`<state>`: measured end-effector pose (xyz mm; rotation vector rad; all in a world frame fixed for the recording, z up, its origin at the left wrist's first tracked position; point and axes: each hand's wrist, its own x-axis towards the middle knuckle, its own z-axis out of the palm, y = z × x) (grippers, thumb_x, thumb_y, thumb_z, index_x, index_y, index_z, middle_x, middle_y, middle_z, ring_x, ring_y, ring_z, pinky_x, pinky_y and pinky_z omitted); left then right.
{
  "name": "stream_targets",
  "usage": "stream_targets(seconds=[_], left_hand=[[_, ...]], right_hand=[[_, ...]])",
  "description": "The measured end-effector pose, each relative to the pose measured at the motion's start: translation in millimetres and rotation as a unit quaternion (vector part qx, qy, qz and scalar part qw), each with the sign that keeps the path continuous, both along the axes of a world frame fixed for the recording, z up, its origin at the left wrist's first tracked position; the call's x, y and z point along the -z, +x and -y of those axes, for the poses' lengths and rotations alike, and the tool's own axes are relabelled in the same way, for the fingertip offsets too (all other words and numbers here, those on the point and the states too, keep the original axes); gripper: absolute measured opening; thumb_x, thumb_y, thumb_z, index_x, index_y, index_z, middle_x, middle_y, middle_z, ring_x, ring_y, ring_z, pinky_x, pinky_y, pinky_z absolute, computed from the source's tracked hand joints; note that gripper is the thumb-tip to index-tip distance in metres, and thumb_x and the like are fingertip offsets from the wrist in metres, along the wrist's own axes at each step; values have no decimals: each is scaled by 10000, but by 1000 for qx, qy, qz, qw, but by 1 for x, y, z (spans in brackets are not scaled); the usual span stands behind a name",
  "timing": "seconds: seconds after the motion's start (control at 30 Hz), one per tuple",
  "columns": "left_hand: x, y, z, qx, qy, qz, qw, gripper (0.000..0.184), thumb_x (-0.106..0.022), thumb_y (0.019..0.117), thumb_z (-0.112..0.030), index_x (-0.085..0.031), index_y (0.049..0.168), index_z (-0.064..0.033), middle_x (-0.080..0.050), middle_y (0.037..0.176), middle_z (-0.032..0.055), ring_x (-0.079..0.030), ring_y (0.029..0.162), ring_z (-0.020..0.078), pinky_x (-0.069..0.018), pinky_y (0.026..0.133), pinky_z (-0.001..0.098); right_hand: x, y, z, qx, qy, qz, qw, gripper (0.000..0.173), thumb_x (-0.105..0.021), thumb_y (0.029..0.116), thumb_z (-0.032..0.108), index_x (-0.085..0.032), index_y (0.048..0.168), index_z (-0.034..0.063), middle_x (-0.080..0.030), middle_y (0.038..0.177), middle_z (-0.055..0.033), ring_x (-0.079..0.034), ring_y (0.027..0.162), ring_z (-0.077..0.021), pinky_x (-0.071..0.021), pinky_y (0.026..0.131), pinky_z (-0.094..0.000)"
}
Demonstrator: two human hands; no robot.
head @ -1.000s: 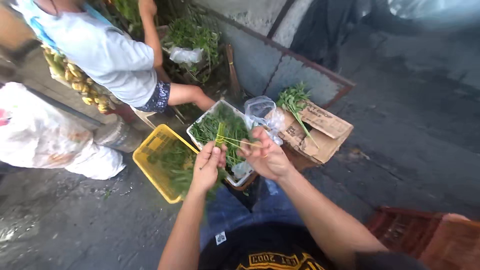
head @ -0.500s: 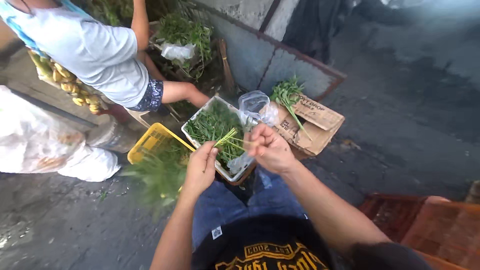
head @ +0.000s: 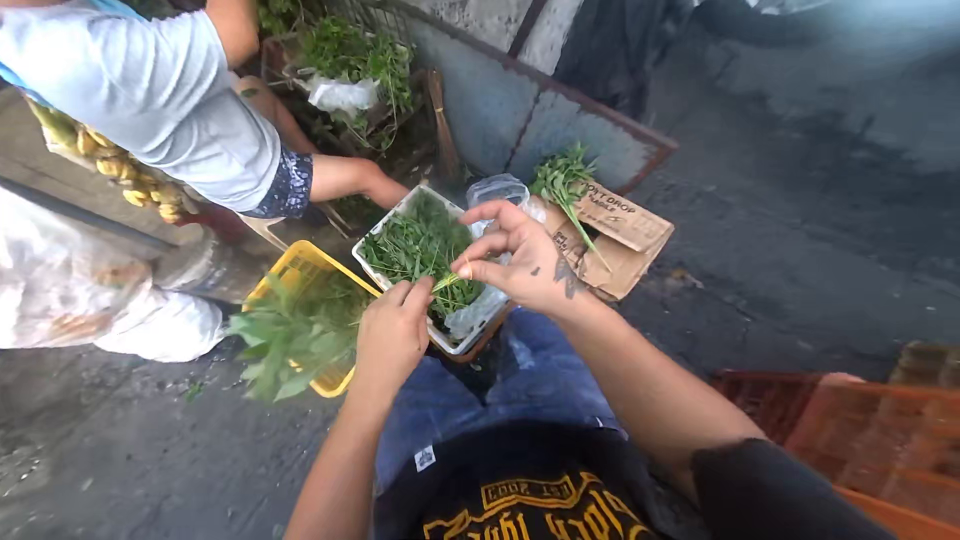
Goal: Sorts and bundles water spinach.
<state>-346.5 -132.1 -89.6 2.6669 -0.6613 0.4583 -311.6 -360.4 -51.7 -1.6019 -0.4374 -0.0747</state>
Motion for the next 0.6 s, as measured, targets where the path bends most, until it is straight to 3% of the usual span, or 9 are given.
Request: stream_targets(seconds=[0.07,0.1,0.17,0.23,0.33,0.4,0.6], left_hand=[[-2,-3,4,-27,34,4,999,262,-515,1043,-174,-700,1225,-136,-663,873,81,-681,752,254,-578,635,434],[-2,-5,5,-42,40,-3,998,266,-510,1045,-174,-698,1229,-140,-669,887,84,-686,761,261,-580,636,439],[-1,-7,4,-65,17,-37,997,297,-483,1055,-182,-687,1264,-131,-686,935,95,-698,792,266,-592,661,456],[2,-9,0,-61,-62,-112,990,319,-453,1084,-227,-672,1289,-120,-702,999,79,-701,831,219,-607,726,438],[13,-9,1,-11,-229,-211,950,299,-444,1093,-234,-695,1185,-101,-670,844,5,-626,721,92,-555,684,301],[17,-10,3,5,-282,-246,927,291,-445,1096,-217,-693,1173,-85,-649,806,-3,-606,691,76,-537,653,271],[18,-11,-3,-17,-240,-257,936,301,-443,1096,-240,-704,1202,-134,-690,879,-30,-605,713,49,-526,676,252]], right_hand=[[8,0,0,25,-102,90,990,518,-836,801,105,-625,1273,130,-775,858,65,-733,810,-90,-619,838,-367],[13,-2,-1,28,-112,118,986,449,-825,810,138,-670,1232,138,-775,881,84,-714,860,-88,-556,915,-422],[24,-6,-4,15,-42,127,991,312,-823,830,130,-700,1114,94,-770,902,27,-730,853,-124,-627,843,-368],[42,-14,-11,-13,81,93,992,258,-811,844,52,-669,1059,37,-744,935,-80,-750,813,-210,-674,752,-387],[66,-23,-24,-19,135,78,988,212,-802,888,98,-671,1051,65,-764,927,-90,-753,801,-217,-655,756,-379],[73,-24,-28,-20,134,77,988,235,-791,906,114,-650,1090,80,-778,915,-81,-755,792,-195,-644,760,-354],[67,-19,-14,-75,175,24,981,380,-754,913,36,-522,1203,115,-758,888,-110,-755,812,-216,-639,785,-360]])
